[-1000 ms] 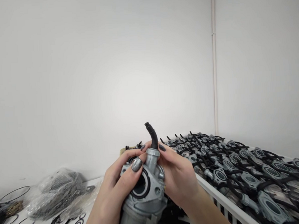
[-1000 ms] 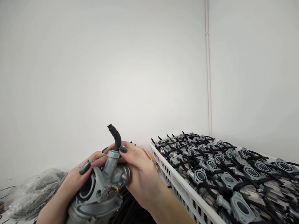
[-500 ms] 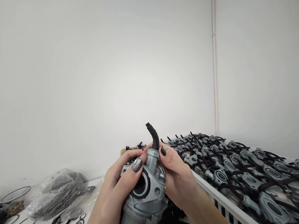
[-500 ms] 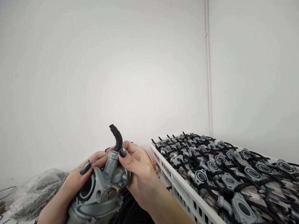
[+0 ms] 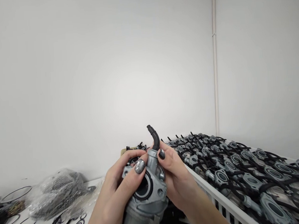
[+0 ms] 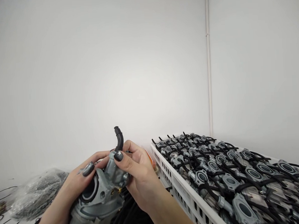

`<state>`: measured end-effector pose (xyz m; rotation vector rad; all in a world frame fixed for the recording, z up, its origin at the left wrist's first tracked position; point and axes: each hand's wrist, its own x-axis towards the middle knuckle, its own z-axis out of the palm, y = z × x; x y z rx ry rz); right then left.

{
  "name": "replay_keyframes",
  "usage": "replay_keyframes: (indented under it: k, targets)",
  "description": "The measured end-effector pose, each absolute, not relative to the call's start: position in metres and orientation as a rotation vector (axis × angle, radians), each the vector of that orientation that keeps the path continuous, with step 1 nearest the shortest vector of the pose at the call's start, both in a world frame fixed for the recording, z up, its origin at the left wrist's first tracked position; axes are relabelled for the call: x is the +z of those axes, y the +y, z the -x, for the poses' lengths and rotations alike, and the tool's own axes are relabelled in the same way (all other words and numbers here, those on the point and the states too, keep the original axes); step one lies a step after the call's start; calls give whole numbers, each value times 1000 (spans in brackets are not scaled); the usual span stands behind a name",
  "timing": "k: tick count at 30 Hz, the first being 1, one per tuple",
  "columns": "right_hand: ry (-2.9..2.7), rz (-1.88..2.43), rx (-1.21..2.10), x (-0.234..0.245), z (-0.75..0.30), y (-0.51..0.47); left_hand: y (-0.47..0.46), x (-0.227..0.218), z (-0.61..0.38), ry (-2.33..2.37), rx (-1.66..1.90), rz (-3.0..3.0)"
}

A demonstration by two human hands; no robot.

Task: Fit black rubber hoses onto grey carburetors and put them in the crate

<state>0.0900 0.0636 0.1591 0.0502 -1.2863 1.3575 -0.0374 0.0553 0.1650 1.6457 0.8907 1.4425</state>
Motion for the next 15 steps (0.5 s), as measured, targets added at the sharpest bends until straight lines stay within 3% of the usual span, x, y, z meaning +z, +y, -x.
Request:
replay_keyframes:
  k: [15]
  targets:
    - [-1156, -9, 1453, 160, -86, 63, 38, 168, 36, 842, 1545, -1664]
